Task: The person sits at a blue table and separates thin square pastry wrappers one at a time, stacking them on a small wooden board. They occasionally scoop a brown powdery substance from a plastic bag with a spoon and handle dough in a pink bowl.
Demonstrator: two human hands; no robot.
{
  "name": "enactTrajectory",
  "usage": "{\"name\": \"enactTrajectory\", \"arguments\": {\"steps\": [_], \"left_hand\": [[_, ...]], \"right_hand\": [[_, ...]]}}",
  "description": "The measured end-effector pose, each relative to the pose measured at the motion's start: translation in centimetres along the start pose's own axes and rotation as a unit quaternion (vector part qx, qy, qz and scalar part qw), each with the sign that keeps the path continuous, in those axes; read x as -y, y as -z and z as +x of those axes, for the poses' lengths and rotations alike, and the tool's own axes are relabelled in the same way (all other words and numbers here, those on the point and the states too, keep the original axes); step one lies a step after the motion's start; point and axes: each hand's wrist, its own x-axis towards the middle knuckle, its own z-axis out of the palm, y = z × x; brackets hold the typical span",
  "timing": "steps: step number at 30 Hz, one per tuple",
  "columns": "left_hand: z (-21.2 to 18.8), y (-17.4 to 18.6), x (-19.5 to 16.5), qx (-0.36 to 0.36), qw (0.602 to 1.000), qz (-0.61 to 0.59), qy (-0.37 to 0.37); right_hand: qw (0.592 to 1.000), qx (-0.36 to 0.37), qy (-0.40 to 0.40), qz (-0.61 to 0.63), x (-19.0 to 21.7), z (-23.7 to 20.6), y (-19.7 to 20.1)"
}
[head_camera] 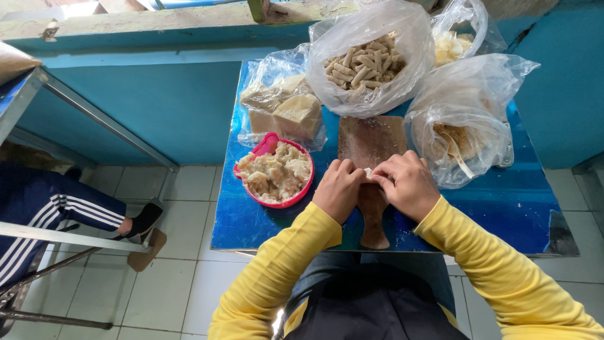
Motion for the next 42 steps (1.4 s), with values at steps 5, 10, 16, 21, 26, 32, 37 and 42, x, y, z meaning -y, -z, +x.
{"name": "enactTrajectory", "arguments": {"steps": [5, 10, 16, 21, 26, 32, 37, 42], "left_hand": [[0.1, 0.2, 0.0, 0.0, 1.0, -0.004, -0.002], [0.0, 0.3, 0.3, 0.015, 0.999, -0.035, 0.003], [0.2, -0.2, 0.3, 0.001, 1.0, 0.002, 0.027], [0.3, -0.1, 0.3, -0.001, 0.999, -0.024, 0.029], [0.2, 0.1, 0.3, -0.008, 0.997, -0.064, 0.037], [0.7, -0.5, 0.5, -0.007, 0.999, 0.012, 0.032], [0.7, -0.7, 0.6, -0.023, 0.999, -0.004, 0.026], [0.6, -0.7, 0.7, -0.029, 0.999, 0.014, 0.031]], "right_hand": [[0.999, -0.014, 0.029, 0.021, 0.0, 0.0, 0.0], [0.999, 0.004, 0.04, -0.007, 0.3, 0.0, 0.3], [0.997, -0.041, 0.041, -0.052, 0.7, 0.0, 0.1], [0.997, -0.054, 0.061, 0.003, 0.6, 0.1, 0.1], [0.997, -0.037, 0.06, -0.026, 0.7, 0.2, 0.0], [0.994, -0.042, 0.052, -0.081, 0.8, 0.3, -0.2], [0.991, -0.061, 0.09, -0.081, 0.8, 0.2, 0.0], [0.987, -0.055, 0.1, -0.114, 0.9, 0.2, -0.1]]}}
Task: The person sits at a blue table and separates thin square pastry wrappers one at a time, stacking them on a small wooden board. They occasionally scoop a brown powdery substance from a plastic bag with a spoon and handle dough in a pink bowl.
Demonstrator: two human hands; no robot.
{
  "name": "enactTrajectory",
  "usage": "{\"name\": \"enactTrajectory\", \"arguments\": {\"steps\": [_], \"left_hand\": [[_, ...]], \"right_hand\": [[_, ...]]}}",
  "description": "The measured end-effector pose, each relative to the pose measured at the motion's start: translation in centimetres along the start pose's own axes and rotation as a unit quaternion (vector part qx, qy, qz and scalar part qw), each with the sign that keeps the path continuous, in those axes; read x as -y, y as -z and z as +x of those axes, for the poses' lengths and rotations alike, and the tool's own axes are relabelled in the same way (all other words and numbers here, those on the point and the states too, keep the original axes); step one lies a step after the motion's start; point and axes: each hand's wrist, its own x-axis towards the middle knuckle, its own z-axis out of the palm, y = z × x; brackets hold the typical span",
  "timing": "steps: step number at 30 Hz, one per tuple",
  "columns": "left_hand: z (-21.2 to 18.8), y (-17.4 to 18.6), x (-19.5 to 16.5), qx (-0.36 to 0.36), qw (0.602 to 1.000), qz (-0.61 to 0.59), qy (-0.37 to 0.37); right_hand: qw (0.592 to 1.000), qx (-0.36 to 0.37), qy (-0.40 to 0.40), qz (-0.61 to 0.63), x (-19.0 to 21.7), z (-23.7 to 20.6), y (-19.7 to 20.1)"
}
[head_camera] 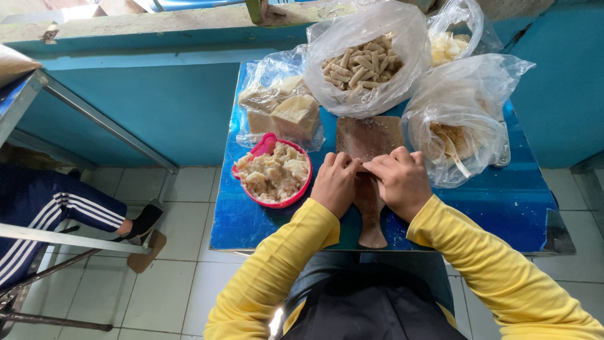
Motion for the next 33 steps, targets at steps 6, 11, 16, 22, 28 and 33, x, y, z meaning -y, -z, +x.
{"name": "enactTrajectory", "arguments": {"steps": [6, 11, 16, 22, 28, 33], "left_hand": [[0.1, 0.1, -0.1, -0.005, 1.0, 0.013, 0.0], [0.4, 0.5, -0.5, -0.024, 1.0, -0.002, 0.003], [0.7, 1.0, -0.9, -0.039, 0.999, 0.0, -0.036], [0.7, 1.2, -0.9, -0.04, 0.999, -0.018, -0.027], [0.6, 1.4, -1.1, -0.065, 0.996, -0.058, -0.013], [0.8, 1.7, -1.3, -0.081, 0.993, -0.086, 0.003]], "right_hand": [[0.999, 0.029, -0.029, -0.018, -0.9, -0.1, -0.7], [0.995, 0.012, -0.08, 0.064, -1.6, 0.1, -1.0], [0.973, -0.006, -0.132, 0.189, -1.7, 0.3, -0.7], [0.95, -0.012, -0.156, 0.269, -1.3, 0.4, -0.5], [0.947, 0.003, -0.163, 0.277, -1.1, 0.3, 0.0], [0.953, -0.025, -0.137, 0.27, -1.0, 0.3, 0.1]]}}
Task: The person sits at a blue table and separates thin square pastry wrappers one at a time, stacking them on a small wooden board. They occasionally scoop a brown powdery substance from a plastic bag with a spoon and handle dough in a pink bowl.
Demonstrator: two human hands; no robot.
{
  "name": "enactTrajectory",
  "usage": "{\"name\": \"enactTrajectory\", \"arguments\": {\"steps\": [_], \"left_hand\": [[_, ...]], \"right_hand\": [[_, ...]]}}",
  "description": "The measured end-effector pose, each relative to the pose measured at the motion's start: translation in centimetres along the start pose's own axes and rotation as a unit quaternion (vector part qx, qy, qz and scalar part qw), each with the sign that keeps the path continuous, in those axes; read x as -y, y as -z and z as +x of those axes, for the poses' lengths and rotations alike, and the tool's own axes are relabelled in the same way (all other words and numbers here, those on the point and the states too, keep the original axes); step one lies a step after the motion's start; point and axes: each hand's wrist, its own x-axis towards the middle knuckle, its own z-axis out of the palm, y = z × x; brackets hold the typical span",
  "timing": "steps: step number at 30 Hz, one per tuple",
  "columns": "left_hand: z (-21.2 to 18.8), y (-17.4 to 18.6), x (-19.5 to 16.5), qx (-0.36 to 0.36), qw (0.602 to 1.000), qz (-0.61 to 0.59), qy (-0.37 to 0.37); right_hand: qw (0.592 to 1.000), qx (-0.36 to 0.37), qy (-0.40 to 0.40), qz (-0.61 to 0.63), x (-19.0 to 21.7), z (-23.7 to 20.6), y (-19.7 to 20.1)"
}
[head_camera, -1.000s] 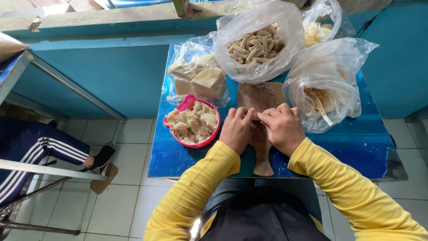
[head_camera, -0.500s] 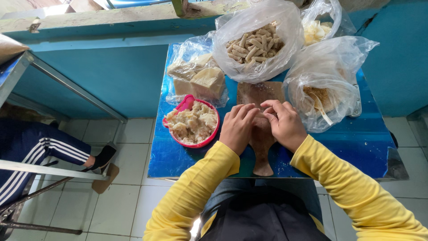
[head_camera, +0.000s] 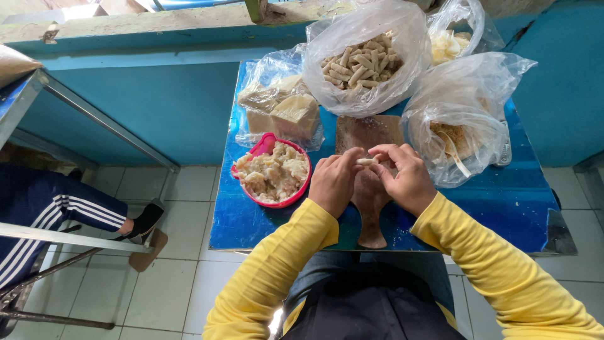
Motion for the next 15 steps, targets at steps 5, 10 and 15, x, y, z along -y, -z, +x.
{"name": "enactTrajectory", "arguments": {"steps": [5, 10, 15], "left_hand": [[0.3, 0.3, -0.3, 0.014, 1.0, 0.016, -0.006], [0.5, 1.6, -1.4, -0.032, 0.999, -0.011, -0.008], [2.7, 2.7, -1.2, -0.033, 0.997, -0.055, 0.031]], "right_hand": [[1.0, -0.001, 0.001, -0.016, 0.1, 0.0, 0.0], [1.0, -0.026, 0.008, -0.008, 0.5, -0.1, 0.5], [0.998, -0.049, 0.015, -0.026, 0.5, -0.3, 1.0]]}}
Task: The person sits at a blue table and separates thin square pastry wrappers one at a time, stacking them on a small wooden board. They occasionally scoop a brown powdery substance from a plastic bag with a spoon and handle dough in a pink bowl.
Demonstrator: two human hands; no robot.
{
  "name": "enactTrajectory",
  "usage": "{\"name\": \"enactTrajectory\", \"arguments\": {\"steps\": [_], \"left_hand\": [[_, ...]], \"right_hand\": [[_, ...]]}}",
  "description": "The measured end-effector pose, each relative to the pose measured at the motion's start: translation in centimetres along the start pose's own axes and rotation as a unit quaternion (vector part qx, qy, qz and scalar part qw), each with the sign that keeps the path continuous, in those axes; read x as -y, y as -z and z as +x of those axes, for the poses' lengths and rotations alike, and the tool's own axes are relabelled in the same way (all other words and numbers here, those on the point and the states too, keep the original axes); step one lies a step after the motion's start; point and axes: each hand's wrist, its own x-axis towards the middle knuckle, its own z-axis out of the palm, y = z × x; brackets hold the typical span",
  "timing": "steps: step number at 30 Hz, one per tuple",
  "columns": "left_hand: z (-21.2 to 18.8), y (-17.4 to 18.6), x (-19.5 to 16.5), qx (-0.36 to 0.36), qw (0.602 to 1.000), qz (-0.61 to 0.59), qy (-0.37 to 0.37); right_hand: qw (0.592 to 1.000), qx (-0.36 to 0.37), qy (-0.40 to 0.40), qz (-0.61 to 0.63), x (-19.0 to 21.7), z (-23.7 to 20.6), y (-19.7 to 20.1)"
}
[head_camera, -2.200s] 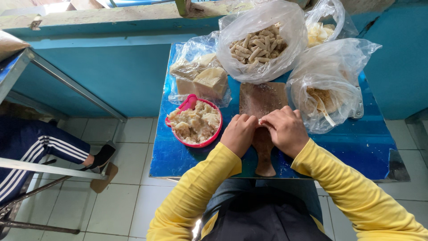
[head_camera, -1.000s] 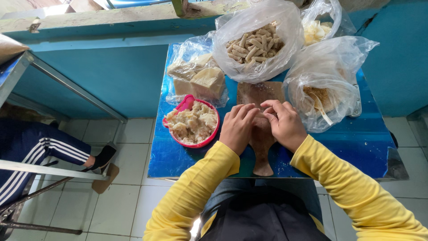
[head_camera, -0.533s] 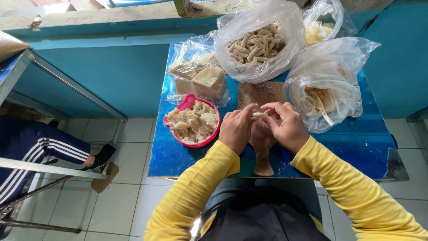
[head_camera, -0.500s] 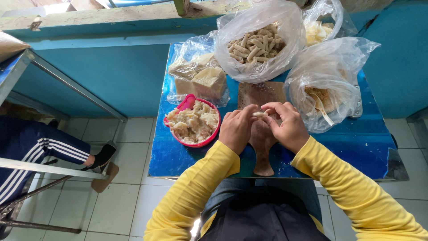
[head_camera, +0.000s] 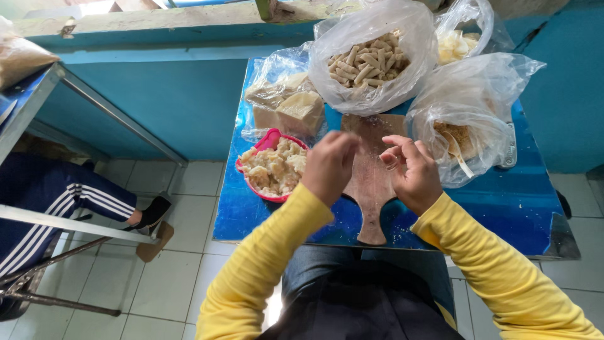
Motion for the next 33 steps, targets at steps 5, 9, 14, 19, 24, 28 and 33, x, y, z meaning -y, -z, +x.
{"name": "enactTrajectory", "arguments": {"steps": [5, 9, 14, 19, 24, 28, 33], "left_hand": [[9.7, -2.4, 2.3, -0.02, 0.996, 0.022, -0.082], [13.9, -2.1, 4.2, -0.019, 0.982, 0.082, -0.17], [11.0, 3.7, 7.4, 0.198, 0.955, 0.214, 0.052], [4.9, 9.3, 9.3, 0.225, 0.914, 0.304, 0.144], [1.7, 10.7, 9.3, 0.207, 0.94, 0.241, 0.125], [1.1, 11.0, 8.0, 0.13, 0.966, 0.199, 0.097], [0.9, 12.2, 7.7, 0.136, 0.971, 0.159, 0.115]], "right_hand": [[0.999, -0.009, 0.022, -0.023, -0.4, -0.3, 0.0], [0.999, -0.007, 0.036, -0.038, -0.8, -0.5, 0.7], [0.997, -0.01, 0.064, -0.047, -0.9, -0.8, 0.8], [0.991, 0.019, 0.106, -0.074, -0.5, -1.0, 0.2], [0.989, 0.055, 0.111, -0.081, -0.1, -1.0, -0.7], [0.988, 0.056, 0.11, -0.089, -0.4, -0.8, -1.0], [0.989, 0.062, 0.105, -0.079, -0.2, -0.4, -1.3]]}}
